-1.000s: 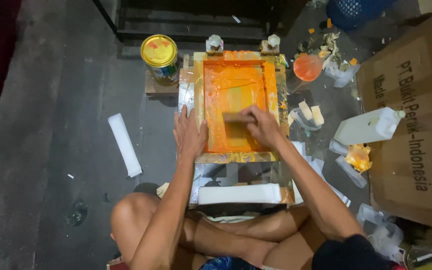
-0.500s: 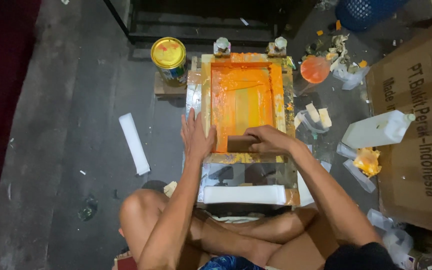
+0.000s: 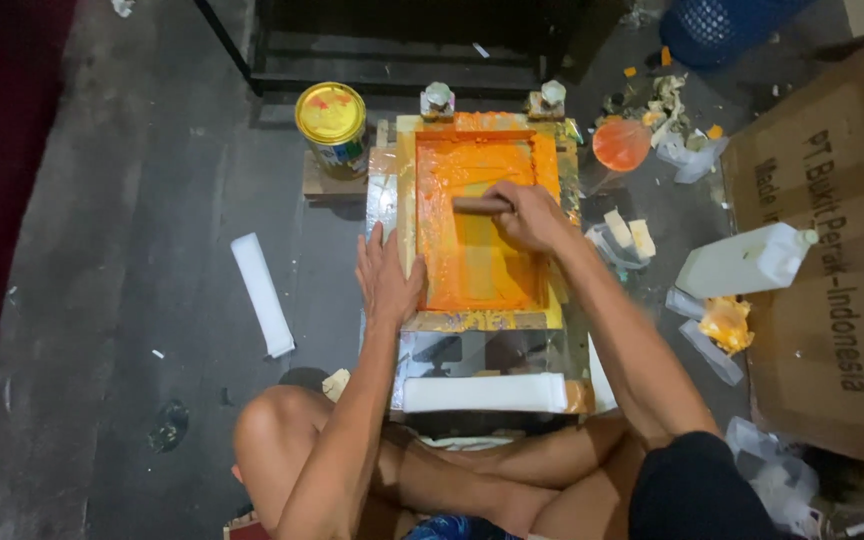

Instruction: Manually screen printing orange ink onto small white strips using a jig and a squeegee.

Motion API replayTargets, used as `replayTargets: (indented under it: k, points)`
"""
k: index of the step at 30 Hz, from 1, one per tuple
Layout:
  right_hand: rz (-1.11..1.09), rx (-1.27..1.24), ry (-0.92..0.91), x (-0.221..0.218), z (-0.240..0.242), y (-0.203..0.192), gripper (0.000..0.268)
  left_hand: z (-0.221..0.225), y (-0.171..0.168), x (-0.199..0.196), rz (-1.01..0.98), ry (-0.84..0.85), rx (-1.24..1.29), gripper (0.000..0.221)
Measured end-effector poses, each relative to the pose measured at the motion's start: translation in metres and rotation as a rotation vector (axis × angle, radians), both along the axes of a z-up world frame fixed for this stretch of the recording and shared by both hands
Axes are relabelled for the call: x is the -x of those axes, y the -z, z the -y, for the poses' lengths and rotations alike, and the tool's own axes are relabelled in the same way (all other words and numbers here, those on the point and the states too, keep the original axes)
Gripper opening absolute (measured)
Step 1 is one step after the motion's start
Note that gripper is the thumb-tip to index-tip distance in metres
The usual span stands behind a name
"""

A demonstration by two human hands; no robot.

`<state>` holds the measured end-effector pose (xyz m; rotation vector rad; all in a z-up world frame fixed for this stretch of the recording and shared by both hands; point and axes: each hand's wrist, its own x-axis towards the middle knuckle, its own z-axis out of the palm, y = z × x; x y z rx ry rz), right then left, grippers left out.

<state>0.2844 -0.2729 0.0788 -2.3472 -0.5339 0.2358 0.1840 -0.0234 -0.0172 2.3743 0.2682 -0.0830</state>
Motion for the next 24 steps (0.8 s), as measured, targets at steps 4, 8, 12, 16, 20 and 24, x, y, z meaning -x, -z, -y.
replayTargets:
  k: [4, 8, 12, 16, 20, 24]
  points:
    - [-0.016, 0.081, -0.079, 0.061, 0.011, 0.016, 0.04, 0.004, -0.008, 0.003, -0.028, -0.003, 0.002, 0.073]
    - [-0.148, 0.038, -0.079, 0.119, 0.005, -0.018, 0.042, 0.003, -0.01, 0.0, -0.014, -0.018, -0.018, 0.072]
    - [-0.304, -0.053, -0.061, 0.129, 0.001, -0.03, 0.042, 0.003, -0.012, 0.001, -0.003, -0.03, -0.014, 0.07]
    - [-0.381, -0.094, -0.069, 0.105, 0.002, -0.029, 0.042, 0.002, -0.008, -0.001, 0.012, -0.023, -0.026, 0.07]
    - [-0.286, 0.053, -0.041, 0.052, 0.001, -0.014, 0.029, 0.002, -0.013, 0.001, -0.029, -0.027, 0.003, 0.07]
    - [-0.002, 0.078, 0.1, -0.007, 0.004, 0.02, 0.024, 0.002, -0.015, 0.001, -0.022, -0.025, 0.012, 0.071]
